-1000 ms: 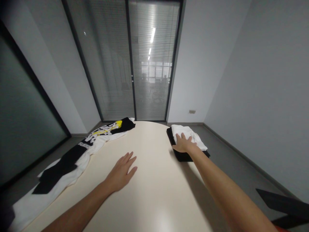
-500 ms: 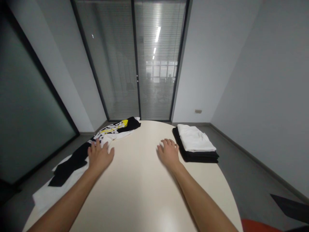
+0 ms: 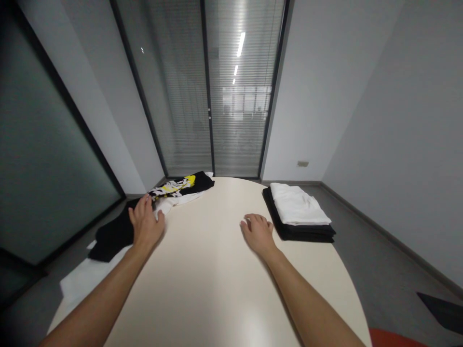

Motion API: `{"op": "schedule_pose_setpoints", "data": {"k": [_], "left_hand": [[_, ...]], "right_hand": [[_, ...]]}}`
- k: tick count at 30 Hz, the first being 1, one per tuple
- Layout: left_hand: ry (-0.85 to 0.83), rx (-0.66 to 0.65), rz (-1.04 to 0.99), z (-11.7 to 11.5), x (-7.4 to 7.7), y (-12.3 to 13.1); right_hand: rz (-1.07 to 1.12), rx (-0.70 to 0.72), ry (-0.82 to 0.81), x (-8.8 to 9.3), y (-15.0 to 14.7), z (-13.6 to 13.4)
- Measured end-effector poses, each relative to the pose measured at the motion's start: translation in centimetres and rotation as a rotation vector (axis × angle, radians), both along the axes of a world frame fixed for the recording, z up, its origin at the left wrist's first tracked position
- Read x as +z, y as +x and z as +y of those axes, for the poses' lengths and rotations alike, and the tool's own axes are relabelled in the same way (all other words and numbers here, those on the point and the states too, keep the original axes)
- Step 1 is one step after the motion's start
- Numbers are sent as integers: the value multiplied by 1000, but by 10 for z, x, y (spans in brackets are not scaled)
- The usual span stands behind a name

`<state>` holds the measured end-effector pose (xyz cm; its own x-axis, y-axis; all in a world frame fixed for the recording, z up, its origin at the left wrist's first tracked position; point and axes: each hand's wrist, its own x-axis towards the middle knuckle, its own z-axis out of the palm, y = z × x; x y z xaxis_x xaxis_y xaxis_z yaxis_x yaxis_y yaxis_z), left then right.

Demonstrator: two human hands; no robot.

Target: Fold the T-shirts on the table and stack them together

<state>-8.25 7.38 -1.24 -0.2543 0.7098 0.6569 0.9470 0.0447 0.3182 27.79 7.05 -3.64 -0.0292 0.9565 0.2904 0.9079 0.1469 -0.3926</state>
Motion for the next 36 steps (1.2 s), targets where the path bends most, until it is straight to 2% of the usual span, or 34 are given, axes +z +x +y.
{"op": "schedule_pose_setpoints", "data": {"k": [3,7,9,13,16,20,24,28,31,33,34,36], "left_hand": [[7,-260,120,-10,9,22],[-137,-640,272,-22,10,57],[-180,-657,270,-26,6,67],[-238,-450,209,-23,-6,67],[-350,-434,179,-18,-14,60],[-426,-519,152,-19,-13,62],[-448,-644,151,-33,2,78],[-503,-866,99,-55,21,98],[-655,-1098,-42,-68,29,108],[-757,-1188,-179,-71,31,112],[-752,-1171,-231,-69,29,112],[-582,-1001,-268,-61,23,109]], "right_hand": [[8,15,8,-2,-1,1],[18,18,4,-1,-1,0],[18,21,-2,0,-1,0],[17,29,-9,1,-2,-1],[17,34,-6,2,-3,-3],[24,47,-11,4,-6,-5],[32,74,-2,7,-7,-6],[46,136,7,9,-11,-7],[58,207,13,12,-17,-10],[67,235,10,15,-21,-13],[67,247,7,16,-23,-15],[57,284,0,18,-26,-19]]}}
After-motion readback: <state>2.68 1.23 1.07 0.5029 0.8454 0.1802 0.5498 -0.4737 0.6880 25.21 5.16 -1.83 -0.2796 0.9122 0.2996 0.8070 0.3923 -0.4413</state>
